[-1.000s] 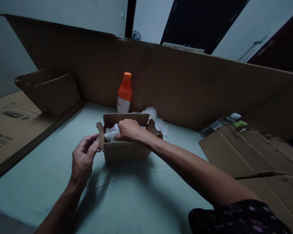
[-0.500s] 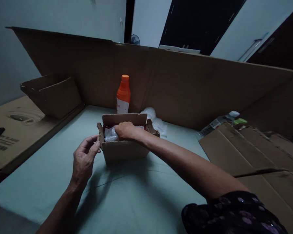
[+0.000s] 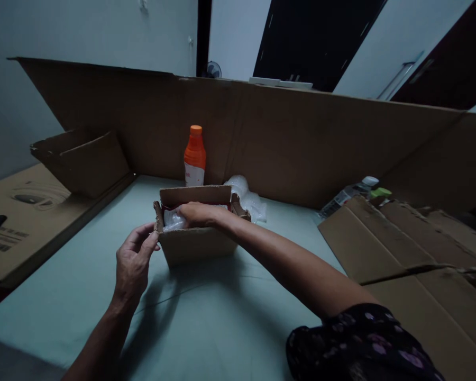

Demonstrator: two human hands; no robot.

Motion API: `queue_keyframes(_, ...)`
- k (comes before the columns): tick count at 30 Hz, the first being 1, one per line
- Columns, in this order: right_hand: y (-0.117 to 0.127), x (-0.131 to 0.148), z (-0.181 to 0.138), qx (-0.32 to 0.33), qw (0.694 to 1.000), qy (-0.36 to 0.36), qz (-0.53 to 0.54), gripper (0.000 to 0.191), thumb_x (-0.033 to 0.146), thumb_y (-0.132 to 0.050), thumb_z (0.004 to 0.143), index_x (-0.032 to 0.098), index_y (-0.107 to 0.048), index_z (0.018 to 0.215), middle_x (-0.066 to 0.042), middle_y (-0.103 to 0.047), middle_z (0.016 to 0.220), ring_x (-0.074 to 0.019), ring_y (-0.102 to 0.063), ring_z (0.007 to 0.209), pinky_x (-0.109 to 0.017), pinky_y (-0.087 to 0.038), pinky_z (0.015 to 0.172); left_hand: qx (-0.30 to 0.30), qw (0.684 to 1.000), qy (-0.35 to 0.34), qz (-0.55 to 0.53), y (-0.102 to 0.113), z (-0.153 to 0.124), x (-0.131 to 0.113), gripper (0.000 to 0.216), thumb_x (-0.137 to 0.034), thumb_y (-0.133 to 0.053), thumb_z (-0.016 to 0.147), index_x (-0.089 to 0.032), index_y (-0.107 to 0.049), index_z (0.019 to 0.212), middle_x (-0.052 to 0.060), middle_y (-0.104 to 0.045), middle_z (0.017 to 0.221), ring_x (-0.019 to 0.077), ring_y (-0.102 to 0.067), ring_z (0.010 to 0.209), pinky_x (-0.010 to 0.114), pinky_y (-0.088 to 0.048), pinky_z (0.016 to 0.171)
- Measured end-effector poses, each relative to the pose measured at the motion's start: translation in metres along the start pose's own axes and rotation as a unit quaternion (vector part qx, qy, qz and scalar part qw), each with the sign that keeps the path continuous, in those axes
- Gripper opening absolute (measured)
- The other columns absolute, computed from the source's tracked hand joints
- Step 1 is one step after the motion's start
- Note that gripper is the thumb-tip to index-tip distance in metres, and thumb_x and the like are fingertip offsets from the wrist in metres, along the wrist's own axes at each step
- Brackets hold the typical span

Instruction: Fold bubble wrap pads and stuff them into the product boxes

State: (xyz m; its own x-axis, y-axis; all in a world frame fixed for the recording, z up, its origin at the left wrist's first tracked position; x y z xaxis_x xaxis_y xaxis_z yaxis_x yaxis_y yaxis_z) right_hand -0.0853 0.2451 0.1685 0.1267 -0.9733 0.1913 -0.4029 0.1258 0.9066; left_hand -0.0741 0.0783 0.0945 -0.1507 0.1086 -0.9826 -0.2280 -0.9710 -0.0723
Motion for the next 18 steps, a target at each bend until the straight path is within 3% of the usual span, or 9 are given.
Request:
queue_keyframes(8,-0.006,-0.006,0.005,0.064,0.997,0.036,0.024,0.022,0.013,-0.065,0.083,0.017,-0.068,0.105,-0.003,-0.073,0.102,-0.0170,-0.065,0.088,-0.022,-0.045,0.069,-0.004,1.000,0.008,-0.008,0.002,-0.003,0.001,0.038,-0.049,-0.072,0.081,-0.019,-0.071,0.106,0.002,-0.071,0.094,0.0120,-0.062,0.073,0.024,-0.053,0.070)
queue_keyframes(14,0.002,0.003,-0.006,0.029,1.000,0.005,-0.001,0.029,0.021,-0.068,0.085,0.017,-0.066,0.114,-0.009,-0.071,0.111,-0.0230,-0.065,0.097,-0.026,-0.045,0.075,0.007,1.000,0.005,-0.007,0.002,-0.003,0.002,0.039,-0.049,-0.071,0.081,-0.018,-0.071,0.105,0.004,-0.073,0.095,0.0150,-0.065,0.078,0.027,-0.054,0.072)
queue_keyframes(18,0.004,0.003,-0.010,0.018,1.000,-0.011,0.003,0.033,0.026,-0.069,0.086,0.017,-0.066,0.117,-0.010,-0.072,0.109,-0.0240,-0.066,0.094,-0.026,-0.044,0.071,0.008,1.000,0.005,-0.003,0.001,-0.003,0.001,0.039,-0.048,-0.071,0.080,-0.018,-0.071,0.104,0.004,-0.074,0.095,0.0159,-0.066,0.079,0.028,-0.055,0.072)
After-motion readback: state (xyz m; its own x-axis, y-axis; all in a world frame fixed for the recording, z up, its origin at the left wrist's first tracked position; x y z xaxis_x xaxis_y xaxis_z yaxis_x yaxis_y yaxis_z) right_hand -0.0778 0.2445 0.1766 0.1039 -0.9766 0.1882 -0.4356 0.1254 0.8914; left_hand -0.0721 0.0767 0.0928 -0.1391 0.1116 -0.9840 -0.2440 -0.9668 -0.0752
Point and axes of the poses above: each hand's wrist, its own z-axis towards the middle knuckle, its own y-axis out of the back of the hand, x = y × z, the point moved 4 cm from there along z, towards the middle knuckle
